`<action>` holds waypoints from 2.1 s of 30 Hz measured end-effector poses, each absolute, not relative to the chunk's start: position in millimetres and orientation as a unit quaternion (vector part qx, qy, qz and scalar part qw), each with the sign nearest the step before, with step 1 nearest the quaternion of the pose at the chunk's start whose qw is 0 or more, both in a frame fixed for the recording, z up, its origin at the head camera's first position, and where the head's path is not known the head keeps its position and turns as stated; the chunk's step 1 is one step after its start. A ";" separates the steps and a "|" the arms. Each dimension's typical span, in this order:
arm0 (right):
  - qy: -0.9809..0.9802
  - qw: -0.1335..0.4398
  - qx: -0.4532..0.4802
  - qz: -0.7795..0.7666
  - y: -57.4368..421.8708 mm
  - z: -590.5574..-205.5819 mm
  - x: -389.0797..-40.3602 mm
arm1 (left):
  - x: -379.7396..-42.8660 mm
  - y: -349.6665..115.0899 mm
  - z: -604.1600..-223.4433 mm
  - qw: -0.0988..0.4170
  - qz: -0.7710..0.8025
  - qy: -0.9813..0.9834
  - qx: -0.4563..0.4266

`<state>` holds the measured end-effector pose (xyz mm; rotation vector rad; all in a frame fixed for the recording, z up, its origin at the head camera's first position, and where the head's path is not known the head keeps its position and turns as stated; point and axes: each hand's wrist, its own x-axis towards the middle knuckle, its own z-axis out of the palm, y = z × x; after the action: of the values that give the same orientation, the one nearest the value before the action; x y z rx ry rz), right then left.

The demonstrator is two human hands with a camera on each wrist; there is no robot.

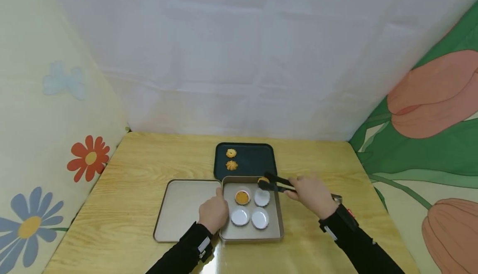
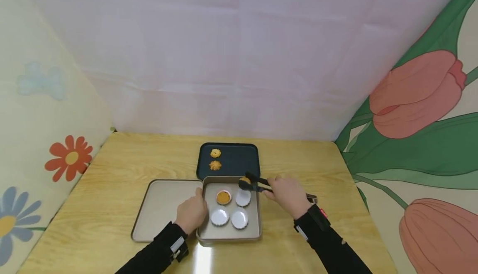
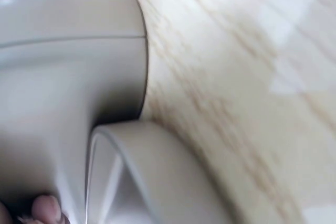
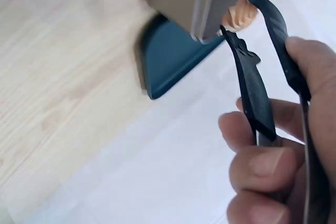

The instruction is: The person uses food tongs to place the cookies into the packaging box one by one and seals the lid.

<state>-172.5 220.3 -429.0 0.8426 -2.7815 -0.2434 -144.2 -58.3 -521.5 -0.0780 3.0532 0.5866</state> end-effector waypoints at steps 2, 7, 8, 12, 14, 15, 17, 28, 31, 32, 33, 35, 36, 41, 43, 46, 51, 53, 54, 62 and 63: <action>-0.942 0.100 0.297 -0.115 218.8 -431.1 -163.8 | -145.1 -60.2 -520.6 0.017 0.190 0.981 -0.029; -0.947 0.064 0.288 -0.127 212.9 -434.0 -154.7 | -146.1 -61.9 -520.1 0.000 0.195 0.981 -0.024; -0.948 0.057 0.285 -0.126 211.5 -434.5 -154.3 | -146.0 -61.9 -519.9 -0.004 0.196 0.980 -0.023; -0.953 0.034 0.281 -0.113 205.5 -435.5 -155.3 | -146.0 -61.7 -519.9 -0.007 0.197 0.980 -0.023; -0.953 0.031 0.280 -0.107 203.4 -436.2 -156.5 | -146.5 -61.6 -520.2 0.000 0.199 0.980 -0.026; -0.954 0.032 0.280 -0.106 202.8 -436.7 -157.0 | -146.8 -61.6 -520.2 0.004 0.201 0.979 -0.027; -0.954 0.034 0.279 -0.101 202.0 -437.6 -157.8 | -147.1 -61.5 -520.4 0.010 0.201 0.979 -0.029; -0.948 0.062 0.295 -0.105 204.5 -436.2 -160.0 | -148.4 -62.7 -517.6 0.017 0.198 0.980 -0.030; -0.948 0.065 0.293 -0.104 203.7 -429.2 -162.4 | -148.0 -63.4 -516.4 0.017 0.197 0.980 -0.030; -0.949 0.070 0.291 -0.100 202.4 -425.9 -164.6 | -147.9 -63.6 -516.1 0.016 0.197 0.980 -0.030; -0.950 0.076 0.289 -0.090 200.7 -422.1 -167.5 | -147.6 -64.1 -515.7 0.014 0.197 0.980 -0.031; -0.952 0.092 0.285 -0.069 195.4 -414.7 -176.0 | -146.9 -64.5 -515.6 0.011 0.197 0.980 -0.032; -0.952 0.100 0.283 -0.056 191.6 -411.1 -181.3 | -146.8 -64.5 -515.9 0.011 0.197 0.980 -0.032; -0.947 0.119 0.297 -0.026 167.8 -403.6 -211.5 | -145.5 -61.4 -518.8 0.015 0.201 0.979 -0.035; -0.945 0.108 0.308 -0.033 158.0 -406.9 -223.4 | -144.3 -59.3 -519.4 0.019 0.201 0.979 -0.035; -0.941 0.086 0.322 -0.067 145.0 -416.7 -240.6 | -142.9 -56.0 -520.3 0.028 0.195 0.980 -0.035; -0.935 0.055 0.327 -0.122 129.1 -433.9 -260.7 | -141.9 -52.5 -520.6 0.032 0.189 0.981 -0.035; -0.934 0.046 0.328 -0.137 124.5 -438.1 -265.4 | -141.4 -51.8 -519.4 0.030 0.190 0.981 -0.036; -0.932 0.043 0.329 -0.142 122.3 -439.3 -267.3 | -141.2 -51.6 -519.0 0.031 0.190 0.981 -0.038; -0.924 0.043 0.341 -0.168 111.8 -444.2 -278.8 | -141.8 -52.6 -522.0 0.015 0.187 0.981 -0.046; -0.923 0.042 0.343 -0.168 110.9 -444.7 -279.5 | -142.2 -52.8 -523.2 0.016 0.187 0.981 -0.046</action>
<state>-279.5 110.9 -444.7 1.0489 -2.8257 -0.5147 -142.2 -52.8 -523.2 -0.1445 3.0513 0.5817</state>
